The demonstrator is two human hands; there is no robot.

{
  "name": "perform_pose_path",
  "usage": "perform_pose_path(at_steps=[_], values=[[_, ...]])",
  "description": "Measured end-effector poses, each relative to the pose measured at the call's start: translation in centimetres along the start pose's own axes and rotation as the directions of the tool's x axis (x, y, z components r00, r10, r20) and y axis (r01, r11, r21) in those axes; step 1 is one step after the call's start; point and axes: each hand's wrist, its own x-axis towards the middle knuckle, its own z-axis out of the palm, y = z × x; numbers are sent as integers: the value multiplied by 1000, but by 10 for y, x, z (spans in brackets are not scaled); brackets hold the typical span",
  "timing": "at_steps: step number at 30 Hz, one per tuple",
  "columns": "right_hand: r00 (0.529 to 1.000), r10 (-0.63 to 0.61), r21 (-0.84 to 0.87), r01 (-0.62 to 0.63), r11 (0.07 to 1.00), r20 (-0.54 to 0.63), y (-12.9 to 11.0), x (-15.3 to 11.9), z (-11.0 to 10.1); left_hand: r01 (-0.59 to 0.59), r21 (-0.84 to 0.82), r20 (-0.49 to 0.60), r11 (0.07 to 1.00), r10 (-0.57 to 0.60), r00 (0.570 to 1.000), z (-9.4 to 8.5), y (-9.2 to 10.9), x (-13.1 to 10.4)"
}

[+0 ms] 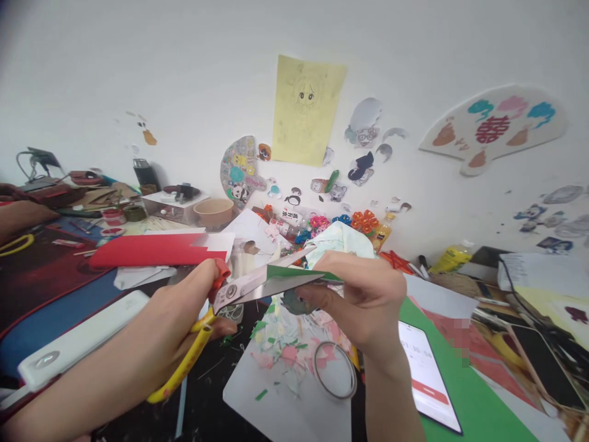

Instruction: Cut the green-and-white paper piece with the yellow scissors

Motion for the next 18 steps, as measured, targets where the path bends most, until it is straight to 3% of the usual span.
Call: perform_pose_path(at_steps=[18], values=[[989, -8, 1, 8, 1000, -149, 15, -6, 18, 36, 74, -30, 997, -34, 999, 3, 6, 7]])
